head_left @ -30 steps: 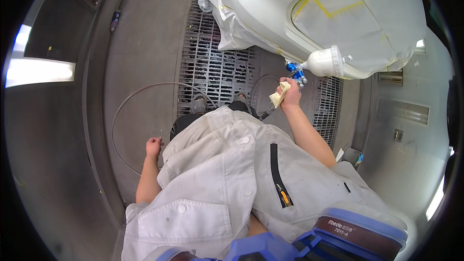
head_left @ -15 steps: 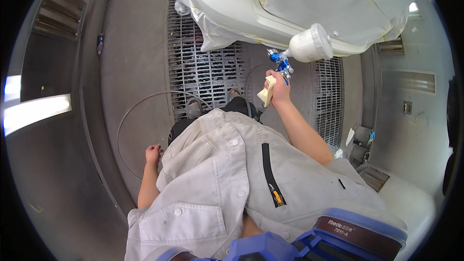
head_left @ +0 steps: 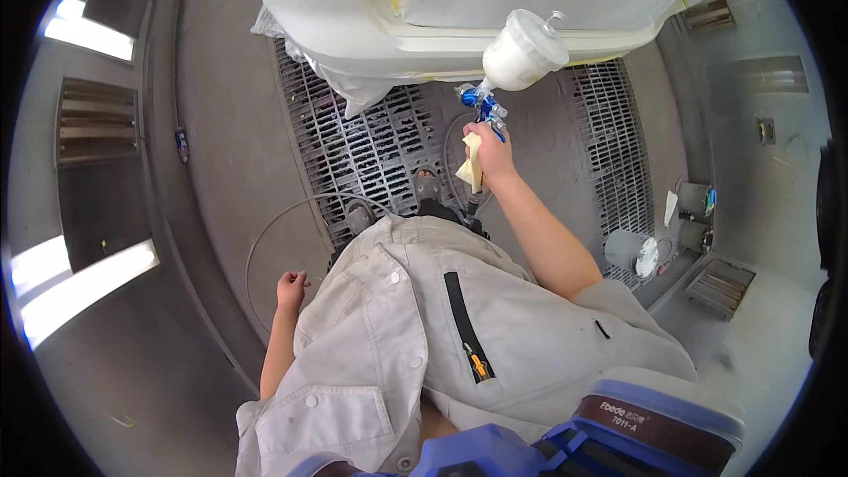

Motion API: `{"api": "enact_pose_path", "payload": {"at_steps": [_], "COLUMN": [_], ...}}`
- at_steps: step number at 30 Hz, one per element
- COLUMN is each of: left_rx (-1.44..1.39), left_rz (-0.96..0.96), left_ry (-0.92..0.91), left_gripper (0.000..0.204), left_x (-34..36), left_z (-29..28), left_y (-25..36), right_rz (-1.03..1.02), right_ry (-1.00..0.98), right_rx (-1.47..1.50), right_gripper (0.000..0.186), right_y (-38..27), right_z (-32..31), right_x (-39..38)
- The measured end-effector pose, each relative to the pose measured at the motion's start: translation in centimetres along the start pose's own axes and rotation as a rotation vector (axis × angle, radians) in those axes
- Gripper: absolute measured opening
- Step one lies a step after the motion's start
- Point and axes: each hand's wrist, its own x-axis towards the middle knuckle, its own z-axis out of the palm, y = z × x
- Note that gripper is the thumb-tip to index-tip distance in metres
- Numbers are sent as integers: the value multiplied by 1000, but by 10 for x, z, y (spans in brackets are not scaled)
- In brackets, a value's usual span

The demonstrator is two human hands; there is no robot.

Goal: The person uses a spray gun to apply white paint to the front bumper of a car in a paint booth. The car is masked with protective sheeting and tape. The person moves the spray gun in steady horizontal passes along the bumper while holding a cloth in the other hand.

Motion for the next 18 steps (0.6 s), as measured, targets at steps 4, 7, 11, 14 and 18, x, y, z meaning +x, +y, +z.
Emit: {"api": "enact_pose_path", "payload": {"at_steps": [4,7,11,14,18], "left_rx": [83,113,141,119,72], "left_rz": [-14,-4,15,47,59], "left_ry": [4,-1,-12,-6,6], "left_gripper": [21,22,23,23,24], "left_x": [-7,-6,-7,-6,-12], "left_z": [-5,-1,14,30,51], "left_y": [23,33,46,61,72], "right_rz": [44,42,11,12,12], "right_ry": [54,101,102,97,103], "right_rx": [19,41,68,68,60], "right_gripper": [17,17,16,16,17], "right_y": [-7,-12,-20,-28,-34], "right_z": [-19,-30,-53,-68,-80], "right_x": [8,14,24,37,55]}}
